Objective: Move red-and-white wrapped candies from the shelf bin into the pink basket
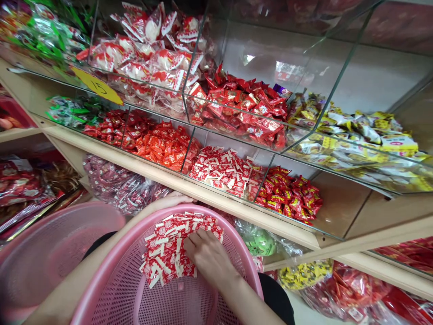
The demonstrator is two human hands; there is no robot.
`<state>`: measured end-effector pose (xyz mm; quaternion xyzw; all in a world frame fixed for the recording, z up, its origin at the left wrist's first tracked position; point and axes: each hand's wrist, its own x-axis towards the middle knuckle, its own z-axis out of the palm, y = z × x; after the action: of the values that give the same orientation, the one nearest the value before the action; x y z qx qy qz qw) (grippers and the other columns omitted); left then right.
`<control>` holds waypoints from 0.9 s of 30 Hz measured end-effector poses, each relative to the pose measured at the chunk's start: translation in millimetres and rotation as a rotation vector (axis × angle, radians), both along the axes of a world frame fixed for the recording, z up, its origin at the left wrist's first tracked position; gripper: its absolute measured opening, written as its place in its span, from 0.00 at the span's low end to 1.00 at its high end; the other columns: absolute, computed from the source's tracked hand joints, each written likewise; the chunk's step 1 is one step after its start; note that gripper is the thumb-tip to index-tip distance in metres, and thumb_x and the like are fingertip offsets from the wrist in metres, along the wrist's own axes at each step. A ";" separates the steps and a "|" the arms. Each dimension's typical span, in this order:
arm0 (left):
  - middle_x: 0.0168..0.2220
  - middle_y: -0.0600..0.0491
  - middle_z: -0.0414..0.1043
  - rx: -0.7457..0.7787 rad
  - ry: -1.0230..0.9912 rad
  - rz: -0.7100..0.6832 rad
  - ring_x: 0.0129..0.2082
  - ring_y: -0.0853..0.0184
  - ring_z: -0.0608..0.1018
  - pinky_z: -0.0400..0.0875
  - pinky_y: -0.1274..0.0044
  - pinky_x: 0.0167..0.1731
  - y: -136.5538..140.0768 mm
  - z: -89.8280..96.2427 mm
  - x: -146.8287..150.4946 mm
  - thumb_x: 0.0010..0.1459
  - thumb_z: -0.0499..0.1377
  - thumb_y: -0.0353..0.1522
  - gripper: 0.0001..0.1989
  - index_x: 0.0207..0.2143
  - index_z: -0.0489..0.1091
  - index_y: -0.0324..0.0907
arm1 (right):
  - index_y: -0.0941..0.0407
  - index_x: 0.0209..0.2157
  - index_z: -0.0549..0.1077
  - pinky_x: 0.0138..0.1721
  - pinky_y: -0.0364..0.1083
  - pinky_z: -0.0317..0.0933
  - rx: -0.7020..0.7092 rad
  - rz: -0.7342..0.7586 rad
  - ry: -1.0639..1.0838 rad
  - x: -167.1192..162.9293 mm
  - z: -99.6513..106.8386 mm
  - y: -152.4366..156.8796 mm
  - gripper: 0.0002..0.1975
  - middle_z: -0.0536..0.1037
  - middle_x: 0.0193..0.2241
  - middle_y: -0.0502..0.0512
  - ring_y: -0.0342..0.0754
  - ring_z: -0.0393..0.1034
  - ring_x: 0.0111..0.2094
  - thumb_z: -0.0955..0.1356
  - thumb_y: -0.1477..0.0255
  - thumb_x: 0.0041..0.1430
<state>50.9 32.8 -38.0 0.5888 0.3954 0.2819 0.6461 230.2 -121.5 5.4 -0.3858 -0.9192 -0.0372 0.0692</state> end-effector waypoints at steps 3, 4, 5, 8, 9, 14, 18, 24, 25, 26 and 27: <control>0.41 0.49 0.75 0.013 0.026 -0.040 0.40 0.62 0.76 0.68 0.75 0.42 2.4 -4.6 -0.5 0.50 0.63 0.39 0.18 0.41 0.74 0.38 | 0.55 0.36 0.68 0.38 0.47 0.62 0.050 -0.018 0.005 -1.3 -4.7 -1.0 0.02 0.72 0.38 0.53 0.48 0.66 0.38 0.65 0.74 0.60; 0.41 0.48 0.75 0.017 0.031 -0.044 0.39 0.62 0.76 0.68 0.75 0.42 2.7 -5.1 -0.5 0.50 0.62 0.40 0.19 0.41 0.74 0.38 | 0.55 0.36 0.68 0.39 0.48 0.62 0.059 -0.025 0.008 -1.4 -5.7 -1.1 0.02 0.72 0.39 0.53 0.48 0.66 0.39 0.64 0.75 0.60; 0.41 0.48 0.75 0.023 0.031 -0.047 0.39 0.62 0.76 0.68 0.74 0.41 2.8 -5.1 -0.4 0.49 0.62 0.40 0.19 0.41 0.74 0.37 | 0.55 0.36 0.68 0.39 0.48 0.62 0.060 -0.033 0.009 -1.3 -6.4 -1.0 0.02 0.71 0.40 0.53 0.49 0.66 0.39 0.64 0.75 0.60; 0.42 0.48 0.75 0.057 0.004 -0.063 0.40 0.62 0.76 0.68 0.75 0.42 2.7 -3.7 0.0 0.49 0.63 0.40 0.20 0.42 0.74 0.37 | 0.55 0.35 0.68 0.37 0.47 0.63 0.046 -0.064 0.022 -1.7 -8.8 -0.1 0.02 0.71 0.39 0.53 0.48 0.66 0.38 0.64 0.75 0.60; 0.42 0.48 0.75 0.065 -0.001 -0.068 0.40 0.62 0.75 0.68 0.75 0.42 2.6 -3.3 0.0 0.49 0.62 0.40 0.21 0.42 0.74 0.37 | 0.55 0.34 0.68 0.37 0.46 0.63 0.041 -0.077 0.036 -2.2 -9.7 0.0 0.02 0.71 0.38 0.53 0.47 0.66 0.37 0.64 0.75 0.60; 0.44 0.49 0.74 0.057 -0.009 -0.057 0.42 0.62 0.75 0.67 0.75 0.43 1.2 -2.0 -0.2 0.49 0.62 0.39 0.20 0.43 0.73 0.38 | 0.55 0.35 0.69 0.38 0.46 0.64 0.030 -0.113 0.148 -4.5 -1.5 -2.0 0.03 0.71 0.36 0.53 0.47 0.66 0.37 0.64 0.72 0.61; 0.39 0.49 0.75 0.051 -0.040 -0.032 0.44 0.61 0.73 0.66 0.74 0.45 -0.9 4.0 2.9 0.47 0.62 0.36 0.17 0.39 0.74 0.36 | 0.56 0.41 0.69 0.39 0.47 0.64 0.029 -0.113 0.255 3.0 38.3 7.9 0.09 0.71 0.38 0.56 0.48 0.67 0.38 0.62 0.68 0.63; 0.40 0.47 0.74 0.001 -0.081 -0.025 0.39 0.64 0.74 0.66 0.75 0.43 -6.0 14.2 6.0 0.45 0.63 0.35 0.19 0.39 0.73 0.34 | 0.57 0.43 0.71 0.41 0.46 0.60 0.190 -0.385 0.263 35.5 102.7 83.1 0.12 0.72 0.39 0.59 0.50 0.66 0.42 0.59 0.71 0.64; 0.39 0.47 0.75 -0.012 -0.063 -0.023 0.38 0.64 0.75 0.67 0.75 0.41 -6.8 14.8 5.5 0.45 0.63 0.35 0.18 0.39 0.73 0.34 | 0.56 0.43 0.71 0.40 0.45 0.60 0.158 -0.465 0.198 40.7 107.0 98.1 0.11 0.73 0.38 0.58 0.50 0.67 0.41 0.60 0.71 0.62; 0.37 0.47 0.75 -0.029 -0.050 -0.019 0.36 0.64 0.75 0.67 0.75 0.39 -7.3 15.2 5.1 0.46 0.63 0.36 0.18 0.38 0.73 0.34 | 0.56 0.43 0.71 0.39 0.45 0.60 0.103 -0.537 0.118 45.1 109.1 111.8 0.11 0.73 0.39 0.59 0.50 0.68 0.41 0.62 0.71 0.61; 0.35 0.48 0.75 -0.049 -0.044 -0.012 0.33 0.65 0.75 0.68 0.76 0.36 -7.6 15.4 4.7 0.46 0.63 0.36 0.17 0.37 0.73 0.34 | 0.56 0.42 0.72 0.38 0.45 0.59 0.046 -0.599 0.035 48.4 109.3 123.6 0.11 0.74 0.39 0.59 0.51 0.68 0.41 0.63 0.70 0.60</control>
<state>55.6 25.2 -22.6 0.5689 0.3844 0.2811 0.6705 278.6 2.0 114.7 -0.6386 -0.7622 -0.0700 0.0799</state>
